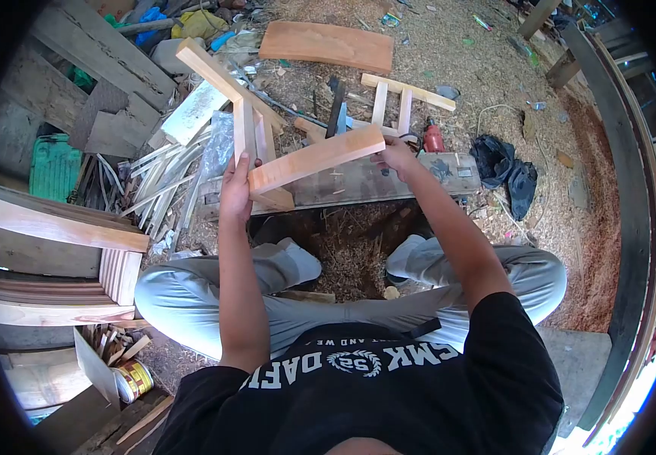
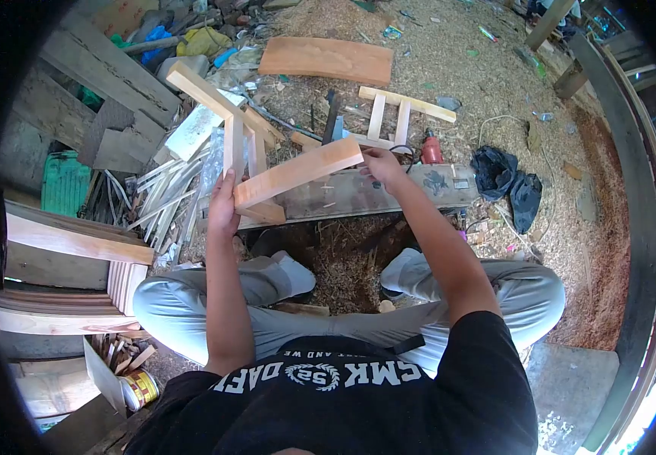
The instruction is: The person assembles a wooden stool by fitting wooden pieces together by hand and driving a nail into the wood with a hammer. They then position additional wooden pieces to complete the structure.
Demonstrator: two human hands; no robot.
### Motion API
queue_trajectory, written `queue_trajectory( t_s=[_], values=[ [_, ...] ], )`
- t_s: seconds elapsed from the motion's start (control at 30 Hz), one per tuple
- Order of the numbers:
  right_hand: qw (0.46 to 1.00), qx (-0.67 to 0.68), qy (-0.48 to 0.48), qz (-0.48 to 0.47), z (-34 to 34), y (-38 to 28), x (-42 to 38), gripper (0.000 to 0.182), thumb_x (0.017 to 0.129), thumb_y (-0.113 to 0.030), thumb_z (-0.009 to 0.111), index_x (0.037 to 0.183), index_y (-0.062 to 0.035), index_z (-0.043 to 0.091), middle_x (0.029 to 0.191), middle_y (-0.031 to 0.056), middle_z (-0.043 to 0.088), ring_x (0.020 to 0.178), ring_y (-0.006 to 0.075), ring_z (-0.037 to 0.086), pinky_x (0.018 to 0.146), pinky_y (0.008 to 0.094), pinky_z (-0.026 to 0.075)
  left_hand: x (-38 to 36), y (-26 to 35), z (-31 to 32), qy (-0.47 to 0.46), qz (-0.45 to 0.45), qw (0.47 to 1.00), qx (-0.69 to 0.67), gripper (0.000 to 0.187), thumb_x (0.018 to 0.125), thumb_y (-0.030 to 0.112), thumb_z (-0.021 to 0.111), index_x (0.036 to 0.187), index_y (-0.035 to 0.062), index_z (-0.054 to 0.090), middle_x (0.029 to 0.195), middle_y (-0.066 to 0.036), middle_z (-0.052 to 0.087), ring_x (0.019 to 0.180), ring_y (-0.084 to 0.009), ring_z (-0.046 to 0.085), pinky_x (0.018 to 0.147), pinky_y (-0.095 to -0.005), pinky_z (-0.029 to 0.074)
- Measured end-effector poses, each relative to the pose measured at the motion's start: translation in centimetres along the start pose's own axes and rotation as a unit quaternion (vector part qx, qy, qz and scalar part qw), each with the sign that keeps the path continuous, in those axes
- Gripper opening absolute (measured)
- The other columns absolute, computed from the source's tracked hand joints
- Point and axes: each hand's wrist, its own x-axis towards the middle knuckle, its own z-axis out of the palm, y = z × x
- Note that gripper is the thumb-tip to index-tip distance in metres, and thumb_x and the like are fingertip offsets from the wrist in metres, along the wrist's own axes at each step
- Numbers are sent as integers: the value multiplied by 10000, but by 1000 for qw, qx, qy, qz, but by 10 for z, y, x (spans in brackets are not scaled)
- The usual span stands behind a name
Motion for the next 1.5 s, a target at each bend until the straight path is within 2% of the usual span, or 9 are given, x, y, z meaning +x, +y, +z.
queue_trajectory(
  t_s=[0.47,0.6,0.7,0.8,0.87,1.0,1.2,1.27,1.5],
  values=[
    [999,-30,3,14,25,21,6,290,1015,-276,642,1191,-51,687,1000,55,727,769,128,657,670,295,543,3,3,-8,23,11,1000,5,502,1083,369,573,1433,13,524,1147,-101,673,1006,-173,672,903,-348,566],
    [999,-35,-15,27,41,24,7,363,1005,-353,670,1254,-89,678,1043,39,736,843,143,678,769,310,546,5,2,-11,20,8,1000,9,539,1094,418,532,1437,3,507,1167,-112,665,1030,-185,669,923,-359,562],
    [994,-87,23,-60,63,16,-4,470,965,-401,707,1247,-25,682,980,90,720,816,183,659,740,338,559,4,2,-8,24,7,1000,4,532,1097,418,523,1433,5,506,1169,-114,662,1037,-183,666,927,-359,564],
    [956,-242,11,-166,80,36,16,615,882,-522,762,1259,-43,684,1036,160,733,923,286,706,816,396,574,2,4,-5,24,5,1000,-5,521,1102,414,512,1430,8,509,1176,-111,659,1038,-178,663,926,-355,568],
    [920,-295,89,-242,94,49,26,669,817,-584,787,1267,-98,694,1136,222,726,1051,364,710,877,456,573,3,1,-8,15,8,1000,-8,519,1102,413,511,1431,11,509,1184,-107,656,1034,-173,661,924,-352,570],
    [932,-274,102,-216,106,51,28,608,817,-537,795,1261,-131,705,1187,212,726,1117,384,690,914,493,563,1,-1,-13,-2,5,1000,-9,509,1098,404,528,1425,14,512,1200,-88,647,1016,-157,652,919,-342,572],
    [897,-245,189,-316,94,70,64,495,837,-441,784,1222,-136,722,1110,142,767,1025,357,733,875,463,581,-2,-3,-15,4,9,999,-42,447,1074,325,603,1392,16,546,1119,-58,656,971,-139,644,887,-323,566],
    [959,-116,126,-225,66,61,67,499,875,-412,738,1220,-54,701,1103,178,758,954,319,752,855,441,589,-3,-3,-20,-6,13,1000,-24,418,1065,287,619,1384,24,558,1092,-52,659,961,-136,643,873,-319,562],
    [994,38,83,-52,-21,-93,-27,497,961,-341,636,1248,65,615,979,223,713,780,260,744,717,357,622,-21,0,-26,-63,5,997,-44,340,1026,145,643,1353,66,592,1060,-42,670,961,-141,651,873,-318,552]
  ],
)
